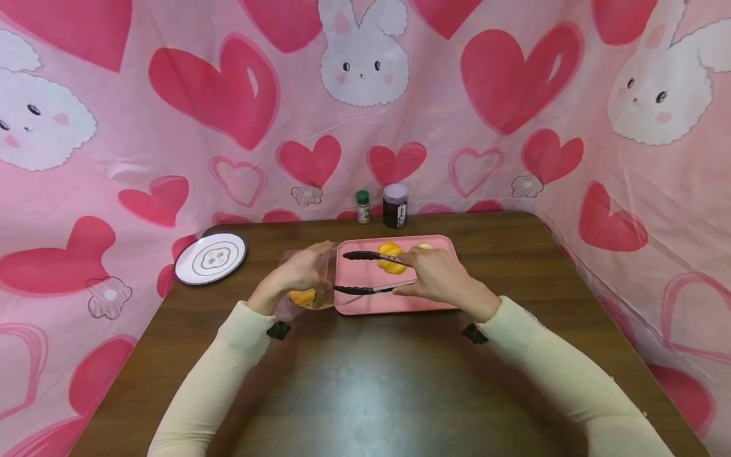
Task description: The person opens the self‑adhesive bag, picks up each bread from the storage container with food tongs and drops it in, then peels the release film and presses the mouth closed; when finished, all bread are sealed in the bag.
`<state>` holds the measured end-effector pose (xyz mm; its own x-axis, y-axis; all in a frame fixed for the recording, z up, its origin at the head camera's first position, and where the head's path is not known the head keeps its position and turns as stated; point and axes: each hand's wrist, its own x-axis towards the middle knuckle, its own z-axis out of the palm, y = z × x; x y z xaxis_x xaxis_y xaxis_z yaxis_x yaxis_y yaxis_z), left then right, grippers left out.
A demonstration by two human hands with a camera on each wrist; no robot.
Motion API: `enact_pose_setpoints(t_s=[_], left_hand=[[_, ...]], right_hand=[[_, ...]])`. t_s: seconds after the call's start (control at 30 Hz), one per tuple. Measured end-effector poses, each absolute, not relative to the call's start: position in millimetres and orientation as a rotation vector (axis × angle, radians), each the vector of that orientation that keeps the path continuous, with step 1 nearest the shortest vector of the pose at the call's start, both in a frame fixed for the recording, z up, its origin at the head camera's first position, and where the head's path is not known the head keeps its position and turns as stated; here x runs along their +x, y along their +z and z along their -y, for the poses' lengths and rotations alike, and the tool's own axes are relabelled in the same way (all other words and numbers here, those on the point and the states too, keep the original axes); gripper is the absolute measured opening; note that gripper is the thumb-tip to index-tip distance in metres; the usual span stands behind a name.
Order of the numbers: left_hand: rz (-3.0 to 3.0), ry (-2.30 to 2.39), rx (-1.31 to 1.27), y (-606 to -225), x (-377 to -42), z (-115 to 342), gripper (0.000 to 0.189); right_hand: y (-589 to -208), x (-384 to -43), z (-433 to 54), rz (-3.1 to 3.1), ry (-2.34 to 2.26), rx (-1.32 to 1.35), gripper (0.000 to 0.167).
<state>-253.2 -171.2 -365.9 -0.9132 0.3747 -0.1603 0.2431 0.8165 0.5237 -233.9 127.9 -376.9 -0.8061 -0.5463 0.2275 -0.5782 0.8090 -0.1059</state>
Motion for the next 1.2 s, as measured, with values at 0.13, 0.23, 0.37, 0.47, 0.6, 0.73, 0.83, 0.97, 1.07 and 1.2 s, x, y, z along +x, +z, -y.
enact_pose_setpoints(t_s=[0.13, 0.23, 0.37, 0.47, 0.6, 0.73, 0.83, 0.97, 1.07, 1.2], left_hand=[[-2.755, 0.761, 0.478, -366, -255, 173, 0.092], [-2.767, 0.768, 0.481, -366, -256, 176, 0.092], [-2.772, 0.797, 0.449, -367, -257, 179, 0.092], [-2.791, 0.798, 0.424, -367, -258, 180, 0.093], [-2.825, 0.781, 0.402, -368, -259, 182, 0.093], [-2.838, 0.786, 0.407, -368, -259, 183, 0.092], [-2.847, 0.784, 0.419, -369, -259, 183, 0.092], [-2.837, 0.79, 0.413, -368, -259, 184, 0.093], [-2.825, 0.8, 0.423, -369, -258, 184, 0.092], [-2.812, 0.811, 0.442, -368, -257, 183, 0.092]], right_hand=[[-375, -234, -140, 2.846, 0.286, 0.817, 0.071], [-374, -234, -149, 2.855, 0.315, 0.797, 0.072], [-373, -234, -161, 2.854, 0.337, 0.761, 0.072], [-373, -235, -168, 2.86, 0.343, 0.721, 0.072], [-375, -236, -176, 2.891, 0.36, 0.65, 0.07], [-380, -238, -181, 2.931, 0.375, 0.543, 0.07], [-385, -240, -184, 2.948, 0.359, 0.472, 0.068], [-393, -244, -186, 2.965, 0.35, 0.411, 0.066], [-399, -248, -187, 2.977, 0.34, 0.386, 0.065], [-406, -252, -186, 2.971, 0.312, 0.381, 0.061]])
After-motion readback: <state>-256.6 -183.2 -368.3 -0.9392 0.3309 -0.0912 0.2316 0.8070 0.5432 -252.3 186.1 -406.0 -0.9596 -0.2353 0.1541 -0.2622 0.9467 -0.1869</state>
